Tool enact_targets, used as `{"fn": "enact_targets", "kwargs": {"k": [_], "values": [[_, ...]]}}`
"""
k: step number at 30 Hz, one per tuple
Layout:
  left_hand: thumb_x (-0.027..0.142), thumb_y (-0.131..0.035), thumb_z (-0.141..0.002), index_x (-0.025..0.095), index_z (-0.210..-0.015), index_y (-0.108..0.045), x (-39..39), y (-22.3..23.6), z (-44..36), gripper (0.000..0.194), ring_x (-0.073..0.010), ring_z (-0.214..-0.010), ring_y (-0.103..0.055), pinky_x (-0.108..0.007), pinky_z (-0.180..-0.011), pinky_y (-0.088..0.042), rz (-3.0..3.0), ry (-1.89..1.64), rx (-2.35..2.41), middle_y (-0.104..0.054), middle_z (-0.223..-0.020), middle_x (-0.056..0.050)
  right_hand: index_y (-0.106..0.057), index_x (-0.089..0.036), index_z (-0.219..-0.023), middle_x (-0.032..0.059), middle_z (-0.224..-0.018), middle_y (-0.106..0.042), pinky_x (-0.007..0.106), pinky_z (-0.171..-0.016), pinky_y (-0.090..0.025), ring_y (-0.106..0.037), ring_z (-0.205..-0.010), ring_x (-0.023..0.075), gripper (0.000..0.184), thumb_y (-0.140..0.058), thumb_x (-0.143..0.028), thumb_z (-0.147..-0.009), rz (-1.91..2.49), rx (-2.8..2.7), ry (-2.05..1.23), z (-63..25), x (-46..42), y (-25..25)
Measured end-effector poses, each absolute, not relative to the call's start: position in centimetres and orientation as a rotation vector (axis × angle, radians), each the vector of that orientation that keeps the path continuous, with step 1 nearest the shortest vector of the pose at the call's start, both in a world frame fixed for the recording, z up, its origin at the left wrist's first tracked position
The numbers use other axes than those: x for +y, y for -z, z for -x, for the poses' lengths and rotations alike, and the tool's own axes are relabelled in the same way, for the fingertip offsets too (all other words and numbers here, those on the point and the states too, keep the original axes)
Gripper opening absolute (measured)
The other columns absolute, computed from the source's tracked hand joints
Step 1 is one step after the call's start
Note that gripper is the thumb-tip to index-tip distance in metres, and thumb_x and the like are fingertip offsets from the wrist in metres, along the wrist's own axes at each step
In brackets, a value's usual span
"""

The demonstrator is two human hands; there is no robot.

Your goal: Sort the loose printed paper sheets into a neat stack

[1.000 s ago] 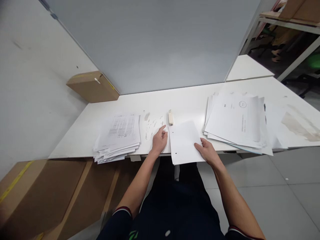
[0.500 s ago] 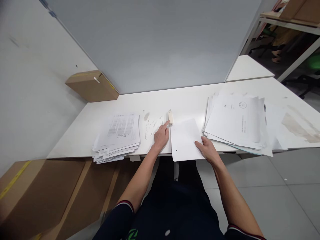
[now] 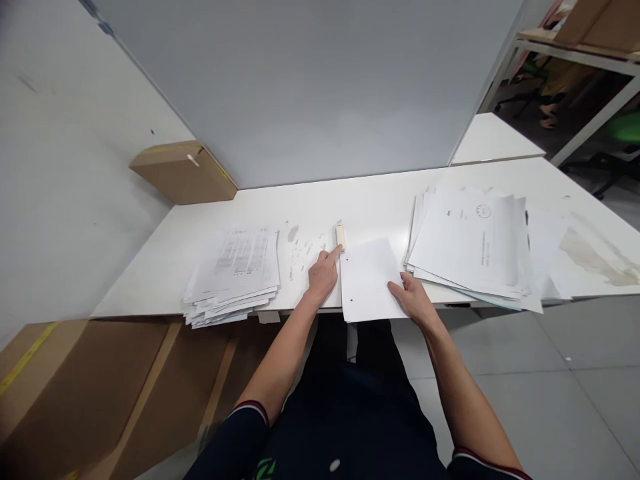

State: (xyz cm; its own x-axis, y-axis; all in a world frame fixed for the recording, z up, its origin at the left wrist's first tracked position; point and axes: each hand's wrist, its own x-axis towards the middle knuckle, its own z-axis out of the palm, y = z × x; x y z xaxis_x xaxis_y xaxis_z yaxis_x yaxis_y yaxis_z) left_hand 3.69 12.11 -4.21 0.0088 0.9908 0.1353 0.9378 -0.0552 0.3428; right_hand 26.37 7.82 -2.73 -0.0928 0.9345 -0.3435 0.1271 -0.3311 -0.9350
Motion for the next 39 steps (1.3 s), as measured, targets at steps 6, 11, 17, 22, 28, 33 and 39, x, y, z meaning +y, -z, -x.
{"fn": "enact_targets", "kwargs": {"k": [6, 11, 17, 22, 28, 33, 39], "values": [[0.016, -0.027, -0.087, 0.029, -0.136, -0.027, 11.8, 4.1, -3.5, 0.051, -0.0148, -0.071, -0.052, -0.024, -0.057, -0.038, -2.095, -0.689, 2.004, -0.053, -0.094, -0.005, -0.056, -0.015, -0.110, 0.0051, -0.084, -0.069, 0.027, -0.059, -0.050, -0.064, -0.070, 0.0193, 0.042, -0.057, -0.034, -0.072, 1.469, -1.201, -1.459, -27.0, 7.3, 2.0], [0.022, -0.025, -0.089, 0.021, -0.136, -0.027, 11.7, 4.2, -3.3, 0.047, -0.0159, -0.077, -0.055, -0.026, -0.065, -0.042, -2.002, -0.901, 1.942, -0.057, -0.100, -0.008, -0.057, -0.015, -0.101, 0.0044, -0.079, -0.069, 0.025, -0.055, -0.050, -0.063, -0.063, 0.0168, 0.036, -0.060, -0.034, -0.070, 1.584, -1.095, -1.229, -30.5, 8.2, -0.9], [0.022, -0.027, -0.089, 0.018, -0.131, -0.034, 11.6, 4.4, -3.4, 0.043, -0.0174, -0.089, -0.056, -0.028, -0.073, -0.043, -1.972, -0.993, 1.933, -0.058, -0.106, -0.009, -0.060, -0.014, -0.094, 0.0113, -0.084, -0.065, 0.027, -0.047, -0.043, -0.059, -0.062, 0.0180, 0.034, -0.060, -0.035, -0.068, 1.880, -0.962, -0.760, -35.5, 11.2, -3.6], [0.020, -0.027, -0.088, 0.017, -0.130, -0.035, 10.9, 4.3, -3.6, 0.043, -0.0157, -0.091, -0.055, -0.027, -0.076, -0.043, -1.973, -1.022, 1.895, -0.057, -0.107, -0.009, -0.057, -0.011, -0.109, 0.0237, -0.101, -0.059, 0.043, -0.060, -0.043, -0.058, -0.086, 0.0337, 0.049, -0.056, -0.041, -0.071, 2.222, -1.005, -0.606, -38.0, 12.8, -3.0], [0.024, -0.033, -0.088, 0.018, -0.126, -0.041, 5.9, 4.2, -2.0, 0.039, -0.0134, -0.088, -0.055, -0.026, -0.080, -0.043, -2.004, -1.138, 1.794, -0.060, -0.095, -0.007, -0.047, -0.007, -0.123, 0.0200, -0.105, -0.058, 0.053, -0.091, -0.033, -0.046, -0.111, 0.0397, 0.055, -0.044, -0.041, -0.080, 2.217, -1.308, -0.143, -38.7, 11.0, -2.1], [0.027, -0.041, -0.086, 0.018, -0.106, -0.058, 3.1, 2.9, 4.3, 0.028, -0.0177, -0.096, -0.053, -0.033, -0.090, -0.038, -1.996, -1.293, 2.163, -0.062, -0.098, -0.009, -0.056, -0.015, -0.113, 0.0153, -0.104, -0.061, 0.044, -0.081, -0.043, -0.061, -0.082, 0.0286, 0.043, -0.044, -0.043, -0.082, 1.958, -1.436, -0.237, -33.3, 8.1, -1.4], [0.042, -0.055, -0.075, 0.016, -0.121, -0.049, 4.1, 1.5, 11.0, 0.053, -0.0317, -0.122, -0.033, -0.046, -0.098, -0.029, -1.924, -0.781, 2.666, -0.044, -0.126, -0.016, -0.056, -0.019, -0.107, 0.0091, -0.096, -0.064, 0.033, -0.069, -0.047, -0.062, -0.072, 0.0197, 0.037, -0.045, -0.044, -0.083, 1.573, -1.630, -0.705, -24.0, 6.4, 1.8]]}}
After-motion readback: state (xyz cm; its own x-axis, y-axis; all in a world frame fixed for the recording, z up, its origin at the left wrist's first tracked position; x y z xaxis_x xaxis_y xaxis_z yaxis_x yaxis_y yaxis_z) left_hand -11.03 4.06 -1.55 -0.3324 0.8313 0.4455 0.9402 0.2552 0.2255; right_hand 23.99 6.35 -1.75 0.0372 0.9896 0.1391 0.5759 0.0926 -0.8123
